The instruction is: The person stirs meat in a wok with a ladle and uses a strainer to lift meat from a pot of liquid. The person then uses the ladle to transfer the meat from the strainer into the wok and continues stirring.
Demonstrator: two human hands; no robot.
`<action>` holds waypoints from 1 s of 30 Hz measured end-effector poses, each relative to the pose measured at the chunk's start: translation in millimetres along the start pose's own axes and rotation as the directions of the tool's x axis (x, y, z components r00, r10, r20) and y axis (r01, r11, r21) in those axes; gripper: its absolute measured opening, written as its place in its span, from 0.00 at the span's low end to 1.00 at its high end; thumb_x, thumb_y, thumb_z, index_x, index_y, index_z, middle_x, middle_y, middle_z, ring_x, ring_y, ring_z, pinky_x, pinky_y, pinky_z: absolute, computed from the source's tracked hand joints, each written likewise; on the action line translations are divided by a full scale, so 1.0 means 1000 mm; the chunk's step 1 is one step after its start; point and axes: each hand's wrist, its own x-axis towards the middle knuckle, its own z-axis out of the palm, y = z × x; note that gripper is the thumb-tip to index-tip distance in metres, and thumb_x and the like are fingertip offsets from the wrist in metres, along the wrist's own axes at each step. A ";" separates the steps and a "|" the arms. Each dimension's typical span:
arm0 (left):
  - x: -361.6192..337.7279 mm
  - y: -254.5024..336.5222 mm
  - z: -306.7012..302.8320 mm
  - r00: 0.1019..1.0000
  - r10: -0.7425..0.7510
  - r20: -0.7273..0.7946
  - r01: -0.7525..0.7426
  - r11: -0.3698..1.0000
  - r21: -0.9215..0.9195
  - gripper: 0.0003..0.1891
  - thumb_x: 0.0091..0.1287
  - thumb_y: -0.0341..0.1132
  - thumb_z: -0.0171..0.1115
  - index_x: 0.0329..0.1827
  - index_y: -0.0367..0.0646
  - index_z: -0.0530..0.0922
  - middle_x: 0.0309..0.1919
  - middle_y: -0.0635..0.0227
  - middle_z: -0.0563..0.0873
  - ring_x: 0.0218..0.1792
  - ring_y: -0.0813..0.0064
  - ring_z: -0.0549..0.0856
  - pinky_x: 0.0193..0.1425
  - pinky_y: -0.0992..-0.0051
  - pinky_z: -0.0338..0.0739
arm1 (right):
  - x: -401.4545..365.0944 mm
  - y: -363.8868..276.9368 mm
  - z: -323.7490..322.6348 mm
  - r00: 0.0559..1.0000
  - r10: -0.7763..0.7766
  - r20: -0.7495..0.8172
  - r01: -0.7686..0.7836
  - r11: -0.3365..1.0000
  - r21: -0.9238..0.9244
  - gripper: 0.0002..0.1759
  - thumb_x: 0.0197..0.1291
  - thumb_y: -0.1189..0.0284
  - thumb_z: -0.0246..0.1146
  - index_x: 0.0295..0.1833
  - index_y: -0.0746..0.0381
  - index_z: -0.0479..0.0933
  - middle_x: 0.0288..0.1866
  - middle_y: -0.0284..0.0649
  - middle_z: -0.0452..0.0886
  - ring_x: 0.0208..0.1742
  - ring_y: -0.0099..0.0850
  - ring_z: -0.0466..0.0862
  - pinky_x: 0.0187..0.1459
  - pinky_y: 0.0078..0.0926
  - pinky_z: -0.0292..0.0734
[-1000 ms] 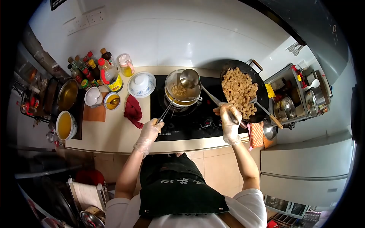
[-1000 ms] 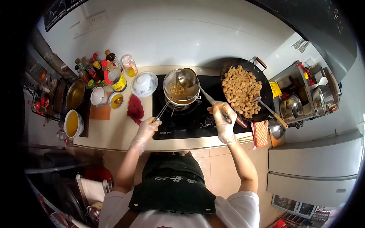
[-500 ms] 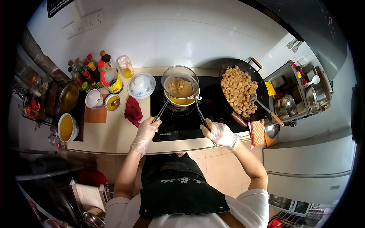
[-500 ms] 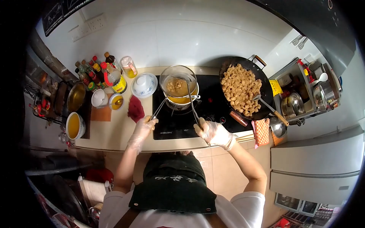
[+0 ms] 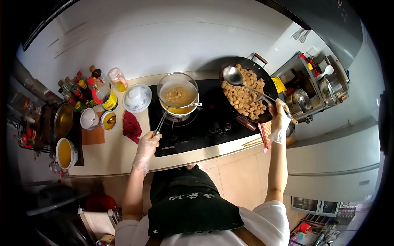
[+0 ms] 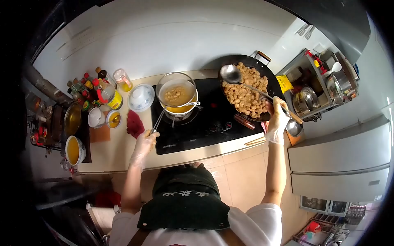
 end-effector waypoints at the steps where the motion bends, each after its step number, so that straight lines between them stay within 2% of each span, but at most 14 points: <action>1: -0.001 0.001 0.000 1.000 -0.025 0.002 0.025 0.999 -0.043 0.09 0.66 0.38 0.61 0.33 0.41 0.80 0.17 0.80 0.71 0.15 0.89 0.63 0.18 0.81 0.57 | 0.012 0.003 -0.012 0.999 -0.040 -0.018 0.038 0.996 -0.076 0.06 0.64 0.72 0.64 0.39 0.64 0.77 0.32 0.37 0.82 0.31 0.25 0.84 0.38 0.18 0.82; 3: 0.001 0.001 0.001 0.999 -0.051 -0.016 0.051 0.999 -0.015 0.09 0.66 0.38 0.61 0.33 0.41 0.80 0.17 0.80 0.71 0.15 0.89 0.63 0.19 0.81 0.57 | 0.037 0.020 -0.036 0.994 -0.061 -0.090 0.040 0.975 -0.220 0.07 0.61 0.71 0.66 0.35 0.62 0.76 0.29 0.38 0.84 0.28 0.25 0.86 0.36 0.19 0.82; 5: 0.002 0.000 0.000 0.999 -0.050 -0.014 0.050 0.999 -0.003 0.09 0.66 0.38 0.61 0.34 0.41 0.80 0.17 0.80 0.71 0.15 0.89 0.64 0.19 0.81 0.57 | 0.058 0.048 -0.055 0.989 -0.127 -0.081 0.090 0.928 -0.362 0.06 0.61 0.73 0.65 0.36 0.64 0.77 0.28 0.39 0.84 0.26 0.27 0.86 0.32 0.21 0.83; 7: 0.003 0.000 0.000 0.999 -0.048 -0.016 0.049 0.999 0.006 0.09 0.66 0.38 0.61 0.34 0.40 0.80 0.17 0.80 0.71 0.16 0.88 0.64 0.20 0.81 0.57 | 0.067 0.071 -0.062 0.989 -0.132 -0.070 0.100 0.935 -0.340 0.06 0.61 0.75 0.64 0.38 0.67 0.79 0.29 0.40 0.84 0.26 0.27 0.85 0.29 0.21 0.84; 9: 0.002 -0.001 0.000 0.999 -0.050 -0.021 0.050 0.999 0.015 0.10 0.66 0.38 0.61 0.35 0.40 0.80 0.17 0.80 0.71 0.16 0.88 0.64 0.20 0.81 0.57 | 0.073 0.084 -0.064 0.981 -0.188 -0.050 0.147 0.883 -0.446 0.05 0.61 0.75 0.63 0.37 0.67 0.79 0.29 0.39 0.84 0.25 0.25 0.85 0.29 0.20 0.83; 10: 0.004 -0.003 0.001 0.999 -0.037 -0.012 0.038 0.998 0.050 0.08 0.70 0.37 0.56 0.38 0.42 0.80 0.18 0.81 0.68 0.13 0.91 0.60 0.16 0.84 0.51 | 0.075 0.089 -0.062 0.983 -0.182 -0.037 0.147 0.885 -0.441 0.05 0.61 0.76 0.64 0.36 0.67 0.79 0.29 0.37 0.83 0.25 0.23 0.83 0.29 0.20 0.83; 13: 0.004 -0.002 0.003 0.999 -0.042 -0.032 0.044 0.997 0.063 0.08 0.70 0.37 0.56 0.39 0.43 0.80 0.18 0.81 0.68 0.13 0.91 0.61 0.15 0.84 0.51 | 0.064 0.075 -0.043 0.991 -0.132 -0.028 0.108 0.897 -0.428 0.06 0.61 0.76 0.63 0.32 0.66 0.79 0.28 0.33 0.81 0.27 0.19 0.81 0.29 0.18 0.81; 16: 0.005 0.000 0.003 0.996 -0.076 -0.045 0.077 0.996 0.038 0.09 0.68 0.37 0.59 0.37 0.40 0.81 0.17 0.79 0.71 0.16 0.88 0.65 0.20 0.81 0.57 | 0.078 0.075 -0.044 0.996 -0.071 -0.057 0.037 0.884 -0.466 0.05 0.59 0.76 0.64 0.32 0.66 0.81 0.28 0.33 0.82 0.25 0.19 0.79 0.29 0.17 0.78; 19: 0.006 0.001 0.005 0.995 -0.095 -0.038 0.096 0.995 0.025 0.09 0.69 0.36 0.59 0.38 0.40 0.81 0.17 0.79 0.71 0.16 0.88 0.65 0.20 0.81 0.56 | 0.082 0.062 -0.042 0.994 0.067 -0.088 -0.095 0.925 -0.367 0.06 0.58 0.75 0.64 0.31 0.66 0.81 0.27 0.34 0.82 0.25 0.21 0.80 0.29 0.18 0.79; 20: 0.006 0.000 0.005 0.996 -0.083 -0.038 0.083 0.997 0.005 0.09 0.69 0.36 0.59 0.38 0.39 0.81 0.17 0.80 0.71 0.16 0.88 0.64 0.19 0.81 0.56 | 0.099 0.079 -0.058 0.994 0.019 -0.104 -0.062 0.904 -0.423 0.05 0.57 0.75 0.64 0.31 0.66 0.81 0.27 0.35 0.83 0.24 0.22 0.81 0.28 0.18 0.80; 23: 0.009 -0.001 0.008 0.998 -0.060 -0.032 0.059 0.998 -0.035 0.09 0.69 0.36 0.60 0.38 0.39 0.81 0.17 0.80 0.71 0.15 0.88 0.63 0.18 0.81 0.54 | 0.104 0.079 -0.066 0.991 0.051 -0.122 -0.094 0.919 -0.384 0.04 0.56 0.76 0.65 0.30 0.65 0.81 0.27 0.35 0.83 0.24 0.22 0.81 0.27 0.19 0.80; 27: 0.011 0.000 0.008 0.998 -0.065 -0.023 0.064 0.997 -0.044 0.09 0.69 0.36 0.60 0.39 0.39 0.81 0.17 0.80 0.71 0.13 0.88 0.62 0.16 0.81 0.52 | 0.105 0.077 -0.073 0.986 0.103 -0.133 -0.143 0.931 -0.335 0.03 0.56 0.77 0.64 0.32 0.66 0.79 0.26 0.41 0.83 0.21 0.28 0.84 0.24 0.21 0.82; 30: 0.011 -0.001 0.007 0.998 -0.051 -0.019 0.050 0.997 -0.054 0.08 0.69 0.36 0.59 0.39 0.40 0.81 0.16 0.80 0.70 0.12 0.88 0.62 0.15 0.81 0.51 | 0.107 0.081 -0.081 0.980 0.133 -0.151 -0.172 0.944 -0.281 0.07 0.60 0.74 0.65 0.38 0.68 0.78 0.26 0.45 0.84 0.21 0.32 0.85 0.25 0.22 0.84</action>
